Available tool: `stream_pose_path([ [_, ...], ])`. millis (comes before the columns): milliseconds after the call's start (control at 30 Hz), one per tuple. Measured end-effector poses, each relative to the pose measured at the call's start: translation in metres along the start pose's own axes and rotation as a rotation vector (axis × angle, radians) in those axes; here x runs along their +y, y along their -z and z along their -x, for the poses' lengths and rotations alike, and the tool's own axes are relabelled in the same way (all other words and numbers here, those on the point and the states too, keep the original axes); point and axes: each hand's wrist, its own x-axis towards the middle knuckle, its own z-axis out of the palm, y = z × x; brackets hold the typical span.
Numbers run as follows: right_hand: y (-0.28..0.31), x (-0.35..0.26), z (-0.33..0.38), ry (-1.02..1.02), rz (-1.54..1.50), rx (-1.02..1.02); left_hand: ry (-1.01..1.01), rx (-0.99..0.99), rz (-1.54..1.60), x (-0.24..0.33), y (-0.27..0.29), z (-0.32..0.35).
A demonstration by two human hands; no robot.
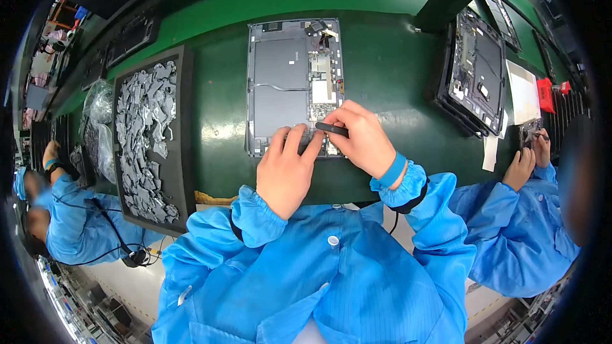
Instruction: Assembling internal components of an electronic device on a factory assembly line.
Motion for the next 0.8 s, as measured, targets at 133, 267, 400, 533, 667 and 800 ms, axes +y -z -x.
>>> stream_pose_path([
  [133, -0.002, 0.003, 0.001, 0.015, 0.016, 0.003, -0.023, -0.005, -0.017, -0.005, 0.0, 0.001],
  [267, -0.001, 0.002, 0.002, 0.014, 0.012, 0.003, -0.064, 0.042, -0.027, -0.007, 0.004, 0.0],
  [400, -0.002, 0.007, 0.003, 0.027, -0.037, 0.023, -0.062, -0.008, -0.016, -0.011, 0.005, -0.005],
  [533, 0.004, 0.005, 0.008, -0.057, -0.073, 0.147, -0.102, -0.007, -0.033, -0.015, 0.007, -0.006],
  [667, 0.013, 0.01, 0.024, -0.321, -0.255, 0.276, -0.171, -0.027, 0.125, -0.03, 0.006, -0.014],
  [800, 0.01, 0.017, 0.04, -0.345, -0.235, 0.269, -0.206, -0.035, 0.119, -0.033, 0.005, -0.024],
])
